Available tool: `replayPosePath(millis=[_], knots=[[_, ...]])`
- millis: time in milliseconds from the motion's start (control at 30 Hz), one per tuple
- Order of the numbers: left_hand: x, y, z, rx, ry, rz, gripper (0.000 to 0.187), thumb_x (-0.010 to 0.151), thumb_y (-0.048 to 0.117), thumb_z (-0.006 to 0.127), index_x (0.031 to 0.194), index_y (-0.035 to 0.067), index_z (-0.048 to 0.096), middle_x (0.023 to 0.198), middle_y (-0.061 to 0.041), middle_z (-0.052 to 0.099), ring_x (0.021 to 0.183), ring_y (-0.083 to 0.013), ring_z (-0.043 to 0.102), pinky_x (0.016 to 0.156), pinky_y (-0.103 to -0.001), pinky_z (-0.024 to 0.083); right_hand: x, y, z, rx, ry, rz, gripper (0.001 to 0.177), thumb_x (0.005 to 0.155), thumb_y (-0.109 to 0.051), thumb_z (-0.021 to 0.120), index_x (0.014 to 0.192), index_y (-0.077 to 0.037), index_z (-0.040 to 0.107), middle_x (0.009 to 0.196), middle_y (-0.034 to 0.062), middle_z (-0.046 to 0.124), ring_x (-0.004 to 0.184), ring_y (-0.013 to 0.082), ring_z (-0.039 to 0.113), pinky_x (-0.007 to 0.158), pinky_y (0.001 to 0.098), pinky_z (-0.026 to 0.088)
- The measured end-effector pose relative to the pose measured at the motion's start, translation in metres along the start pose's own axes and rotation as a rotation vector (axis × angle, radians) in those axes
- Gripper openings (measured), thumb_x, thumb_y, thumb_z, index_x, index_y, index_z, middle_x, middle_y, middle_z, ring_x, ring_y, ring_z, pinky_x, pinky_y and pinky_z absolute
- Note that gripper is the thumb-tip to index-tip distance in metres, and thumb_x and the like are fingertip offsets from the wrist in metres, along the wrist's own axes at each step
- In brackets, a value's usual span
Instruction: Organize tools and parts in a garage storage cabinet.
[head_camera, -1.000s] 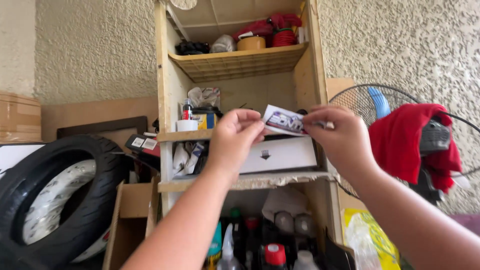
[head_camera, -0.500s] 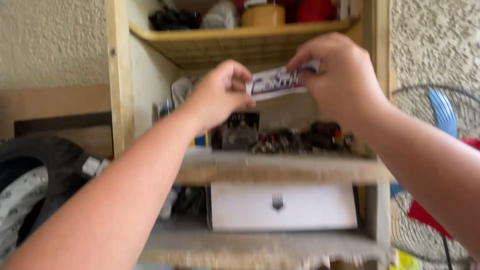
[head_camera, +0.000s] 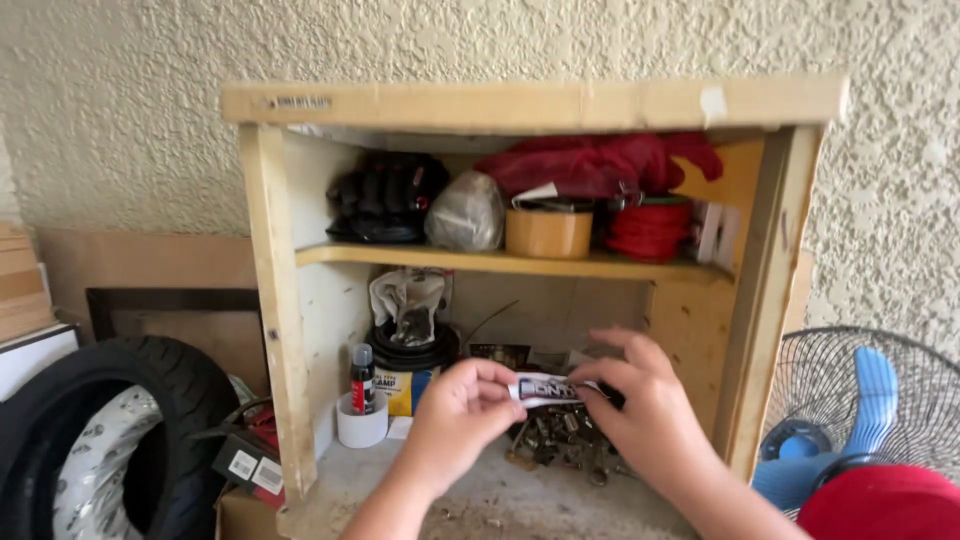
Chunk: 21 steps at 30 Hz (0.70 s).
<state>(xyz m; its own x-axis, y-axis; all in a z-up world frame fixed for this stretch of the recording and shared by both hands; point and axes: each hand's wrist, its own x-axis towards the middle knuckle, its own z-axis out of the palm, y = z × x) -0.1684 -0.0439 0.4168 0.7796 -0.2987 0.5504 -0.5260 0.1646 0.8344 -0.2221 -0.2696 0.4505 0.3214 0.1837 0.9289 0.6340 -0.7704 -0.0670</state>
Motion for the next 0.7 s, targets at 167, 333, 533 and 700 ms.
replayPosePath(millis=[167, 333, 533, 700], knots=[[-0.008, 0.011, 0.03, -0.059, 0.055, 0.01, 0.022, 0.085, 0.0, 0.076, 0.105, 0.0, 0.065, 0.088, -0.004, 0.073, 0.078, -0.0084, 0.068, 0.07, -0.023, 0.056, 0.004, -0.021, -0.016, 0.198, -0.149, 0.244, 0.018, 0.074, -0.01, 0.08, 0.092, -0.007, 0.079, 0.092, 0.0076, 0.077, 0.086, 0.023, 0.071, 0.076, 0.0343, 0.057], [-0.015, 0.026, 0.06, -0.099, 0.053, -0.003, 0.019, 0.092, 0.001, 0.073, 0.108, 0.0, 0.063, 0.091, -0.004, 0.073, 0.083, -0.0078, 0.068, 0.074, -0.022, 0.055, 0.0, -0.024, -0.033, 0.352, -0.275, 0.568, 0.021, 0.078, -0.013, 0.081, 0.098, -0.005, 0.08, 0.082, 0.0058, 0.08, 0.072, 0.0146, 0.073, 0.068, 0.0292, 0.059], [-0.03, 0.049, 0.085, -0.026, 0.131, -0.043, 0.016, 0.092, 0.001, 0.07, 0.106, -0.001, 0.063, 0.093, -0.006, 0.078, 0.086, -0.01, 0.074, 0.077, -0.025, 0.06, -0.007, -0.022, -0.051, 0.511, -0.328, 0.638, 0.022, 0.081, -0.013, 0.08, 0.1, -0.003, 0.078, 0.082, 0.0048, 0.083, 0.075, 0.0089, 0.076, 0.07, 0.0253, 0.06], [-0.044, 0.066, 0.095, 0.225, 0.194, 0.025, 0.016, 0.088, 0.002, 0.075, 0.102, 0.001, 0.069, 0.091, -0.006, 0.078, 0.084, -0.0096, 0.073, 0.076, -0.025, 0.061, -0.012, -0.02, -0.056, 0.565, -0.369, 0.688, 0.021, 0.082, -0.013, 0.08, 0.099, -0.001, 0.079, 0.082, 0.0046, 0.082, 0.073, 0.0075, 0.07, 0.066, 0.0244, 0.057]])
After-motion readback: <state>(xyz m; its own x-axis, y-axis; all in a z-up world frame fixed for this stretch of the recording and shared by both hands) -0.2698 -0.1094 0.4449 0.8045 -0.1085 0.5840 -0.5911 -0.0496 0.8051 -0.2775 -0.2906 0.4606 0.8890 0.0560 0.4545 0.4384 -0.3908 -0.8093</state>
